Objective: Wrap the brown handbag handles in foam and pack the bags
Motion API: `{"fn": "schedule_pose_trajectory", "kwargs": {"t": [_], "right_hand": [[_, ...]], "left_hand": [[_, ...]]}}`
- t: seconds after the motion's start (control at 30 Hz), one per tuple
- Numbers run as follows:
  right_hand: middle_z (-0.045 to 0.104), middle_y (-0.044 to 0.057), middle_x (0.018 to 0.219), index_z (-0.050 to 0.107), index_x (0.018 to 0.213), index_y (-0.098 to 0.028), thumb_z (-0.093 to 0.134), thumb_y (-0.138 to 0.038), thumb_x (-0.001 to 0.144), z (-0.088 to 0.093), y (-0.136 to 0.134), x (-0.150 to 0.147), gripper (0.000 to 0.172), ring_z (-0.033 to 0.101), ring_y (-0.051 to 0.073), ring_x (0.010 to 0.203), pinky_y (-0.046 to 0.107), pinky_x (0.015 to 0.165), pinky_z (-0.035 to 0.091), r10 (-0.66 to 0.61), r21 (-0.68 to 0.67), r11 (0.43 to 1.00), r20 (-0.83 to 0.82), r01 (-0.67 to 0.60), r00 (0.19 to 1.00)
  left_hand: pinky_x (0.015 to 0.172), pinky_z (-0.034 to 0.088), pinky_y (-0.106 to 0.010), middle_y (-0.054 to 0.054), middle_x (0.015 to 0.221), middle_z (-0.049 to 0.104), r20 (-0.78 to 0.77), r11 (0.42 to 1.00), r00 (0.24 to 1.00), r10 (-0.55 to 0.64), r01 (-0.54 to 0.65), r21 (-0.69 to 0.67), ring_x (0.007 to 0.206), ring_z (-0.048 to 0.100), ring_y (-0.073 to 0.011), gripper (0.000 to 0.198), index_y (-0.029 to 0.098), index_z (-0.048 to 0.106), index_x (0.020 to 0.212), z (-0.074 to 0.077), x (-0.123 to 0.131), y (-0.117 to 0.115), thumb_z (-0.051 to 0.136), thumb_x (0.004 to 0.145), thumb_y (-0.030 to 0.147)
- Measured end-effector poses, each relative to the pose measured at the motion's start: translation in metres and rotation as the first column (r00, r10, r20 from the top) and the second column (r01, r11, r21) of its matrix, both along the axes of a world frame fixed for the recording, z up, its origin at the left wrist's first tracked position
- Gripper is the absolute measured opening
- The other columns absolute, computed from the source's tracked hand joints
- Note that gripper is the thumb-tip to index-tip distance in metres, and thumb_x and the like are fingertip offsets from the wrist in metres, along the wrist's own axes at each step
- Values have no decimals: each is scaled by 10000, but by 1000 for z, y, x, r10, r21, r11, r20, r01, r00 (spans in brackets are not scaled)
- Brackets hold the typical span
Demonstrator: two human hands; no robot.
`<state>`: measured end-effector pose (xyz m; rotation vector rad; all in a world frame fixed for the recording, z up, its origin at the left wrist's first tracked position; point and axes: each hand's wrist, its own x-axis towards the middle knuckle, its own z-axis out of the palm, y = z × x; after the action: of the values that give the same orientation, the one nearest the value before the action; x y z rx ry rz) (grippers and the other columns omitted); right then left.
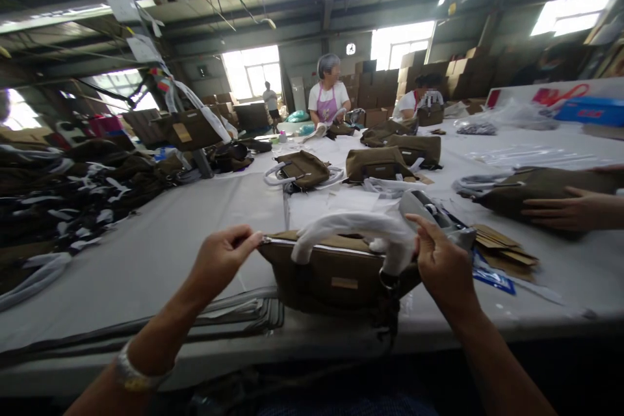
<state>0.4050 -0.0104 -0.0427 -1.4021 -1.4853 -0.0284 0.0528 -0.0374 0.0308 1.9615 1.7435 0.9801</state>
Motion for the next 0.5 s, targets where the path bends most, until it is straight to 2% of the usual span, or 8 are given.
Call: {"fn": "schedule_pose_trajectory", "kwargs": {"t": [0.1, 0.2, 0.27, 0.3, 0.37, 0.4, 0.43, 0.5], "right_hand": [[623, -10, 593, 680, 1193, -202, 428, -339, 987, -1, 8, 3, 354, 606, 162, 536, 294, 612, 463, 28, -20, 999, -75, -29, 997], [643, -5, 651, 643, 1226, -211, 398, -390, 1019, 4, 13, -6, 368, 661, 177, 661, 323, 738, 515, 154, -5, 987, -241, -160, 958], [711, 32, 836, 556, 1347, -225, 410, -432, 1020, 5, 10, -12, 413, 697, 204, 852, 366, 851, 530, 230, 37, 973, -297, -229, 927], [721, 66, 1019, 471, 1431, -235, 426, -455, 1014, 4, 6, -13, 474, 687, 225, 990, 399, 915, 523, 255, 73, 967, -300, -245, 919], [548, 125, 1415, 270, 1549, -254, 475, -498, 989, -2, -9, -14, 645, 548, 276, 1283, 487, 1052, 456, 257, 170, 961, -258, -218, 931], [419, 134, 1529, 222, 1565, -259, 501, -510, 975, -6, -20, -14, 699, 447, 299, 1382, 529, 1106, 402, 235, 225, 957, -222, -185, 946], [327, 132, 1584, 246, 1556, -264, 525, -515, 963, -12, -31, -14, 702, 364, 318, 1438, 560, 1141, 352, 205, 268, 951, -171, -155, 964], [312, 128, 1590, 390, 1478, -262, 555, -531, 946, -24, -52, -14, 619, 296, 344, 1470, 598, 1164, 303, 181, 297, 942, -50, -158, 982]], "left_hand": [[459, 223, -225, 69, 512, 317, 111, 990, 992, 65, -50, -131, 484, 291, -96, 418, 183, 583, 644, -9, -23, -3, 607, 812, 565], [429, 214, -216, 79, 488, 306, 259, 978, 952, 162, -121, -168, 453, 285, -89, 439, 179, 588, 667, -32, -29, 1, 631, 789, 599], [443, 300, -209, 70, 511, 377, 316, 975, 924, 215, -185, -124, 467, 369, -98, 428, 174, 627, 745, -48, -26, 4, 631, 807, 598], [487, 383, -211, 52, 567, 460, 333, 977, 918, 215, -199, -81, 509, 458, -110, 417, 173, 659, 846, -55, -24, 4, 624, 826, 589], [674, 535, -266, -18, 853, 639, 353, 985, 924, 149, -171, 32, 747, 646, -170, 483, 206, 628, 1179, -70, -17, 2, 597, 865, 572], [781, 566, -318, -63, 1081, 653, 333, 988, 938, 94, -130, 88, 925, 677, -214, 567, 242, 536, 1339, -76, -13, 0, 588, 876, 566], [866, 571, -375, -98, 1303, 583, 281, 986, 959, 44, -87, 140, 1096, 649, -258, 653, 280, 430, 1444, -82, -9, -2, 588, 878, 565], [1002, 518, -486, -120, 1554, 369, 62, 970, 998, -3, -12, 242, 1336, 491, -343, 765, 305, 358, 1496, -92, 0, -5, 632, 840, 589]]}}
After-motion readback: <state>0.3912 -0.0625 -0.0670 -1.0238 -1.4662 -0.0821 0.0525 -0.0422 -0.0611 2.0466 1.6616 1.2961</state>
